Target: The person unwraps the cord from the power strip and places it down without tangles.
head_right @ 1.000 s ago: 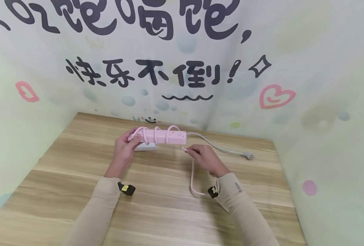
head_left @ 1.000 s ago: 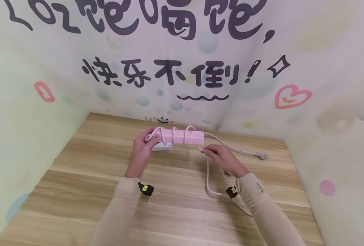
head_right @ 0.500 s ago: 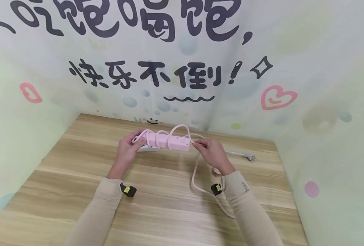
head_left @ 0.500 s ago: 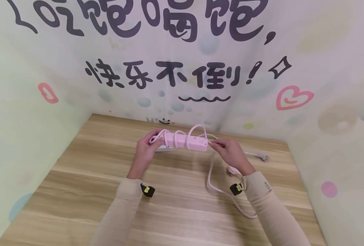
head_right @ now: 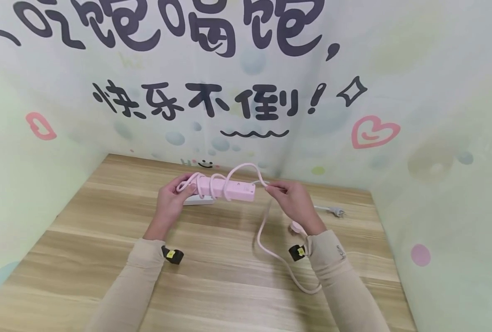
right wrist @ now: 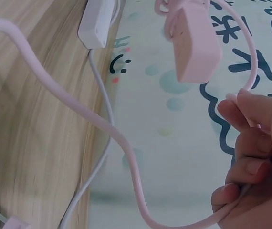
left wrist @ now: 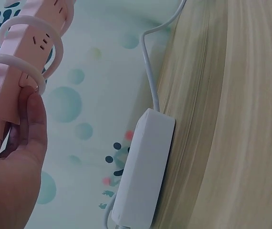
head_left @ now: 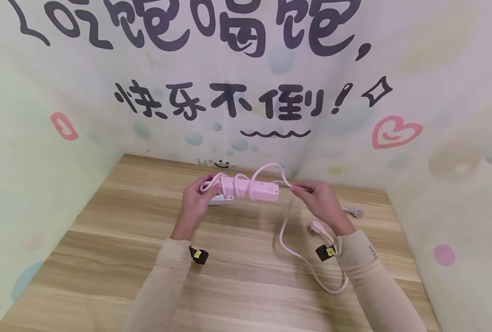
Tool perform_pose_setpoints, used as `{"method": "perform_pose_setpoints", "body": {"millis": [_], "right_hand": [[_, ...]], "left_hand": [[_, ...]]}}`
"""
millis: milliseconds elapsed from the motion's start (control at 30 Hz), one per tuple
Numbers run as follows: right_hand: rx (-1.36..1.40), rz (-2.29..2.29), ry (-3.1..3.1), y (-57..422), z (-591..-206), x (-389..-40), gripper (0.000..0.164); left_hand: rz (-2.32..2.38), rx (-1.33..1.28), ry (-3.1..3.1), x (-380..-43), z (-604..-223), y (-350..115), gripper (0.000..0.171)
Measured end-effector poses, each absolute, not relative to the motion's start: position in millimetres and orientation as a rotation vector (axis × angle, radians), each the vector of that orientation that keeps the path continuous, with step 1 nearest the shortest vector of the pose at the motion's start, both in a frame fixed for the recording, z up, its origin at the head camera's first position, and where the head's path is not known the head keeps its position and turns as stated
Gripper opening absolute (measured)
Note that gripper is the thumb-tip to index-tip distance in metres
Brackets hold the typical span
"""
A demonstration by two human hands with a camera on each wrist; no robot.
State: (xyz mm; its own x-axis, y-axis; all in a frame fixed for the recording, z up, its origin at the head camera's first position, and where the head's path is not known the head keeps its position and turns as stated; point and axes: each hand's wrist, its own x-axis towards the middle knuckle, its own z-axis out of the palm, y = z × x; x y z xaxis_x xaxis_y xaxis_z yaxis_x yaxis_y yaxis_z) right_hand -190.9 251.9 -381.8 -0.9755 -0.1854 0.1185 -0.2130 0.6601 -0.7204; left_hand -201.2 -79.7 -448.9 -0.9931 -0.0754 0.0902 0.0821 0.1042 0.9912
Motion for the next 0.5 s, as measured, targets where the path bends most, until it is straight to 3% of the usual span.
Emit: {"method": "perform_pose_setpoints", "body": {"millis": [500], "right_hand": [[0.488, 1.35, -2.782, 256.5, -366.1, -177.1, 0.015]], "left_hand": [[-2.009, 0.001, -2.179, -199.9, -454.6, -82.4, 0.039]]}}
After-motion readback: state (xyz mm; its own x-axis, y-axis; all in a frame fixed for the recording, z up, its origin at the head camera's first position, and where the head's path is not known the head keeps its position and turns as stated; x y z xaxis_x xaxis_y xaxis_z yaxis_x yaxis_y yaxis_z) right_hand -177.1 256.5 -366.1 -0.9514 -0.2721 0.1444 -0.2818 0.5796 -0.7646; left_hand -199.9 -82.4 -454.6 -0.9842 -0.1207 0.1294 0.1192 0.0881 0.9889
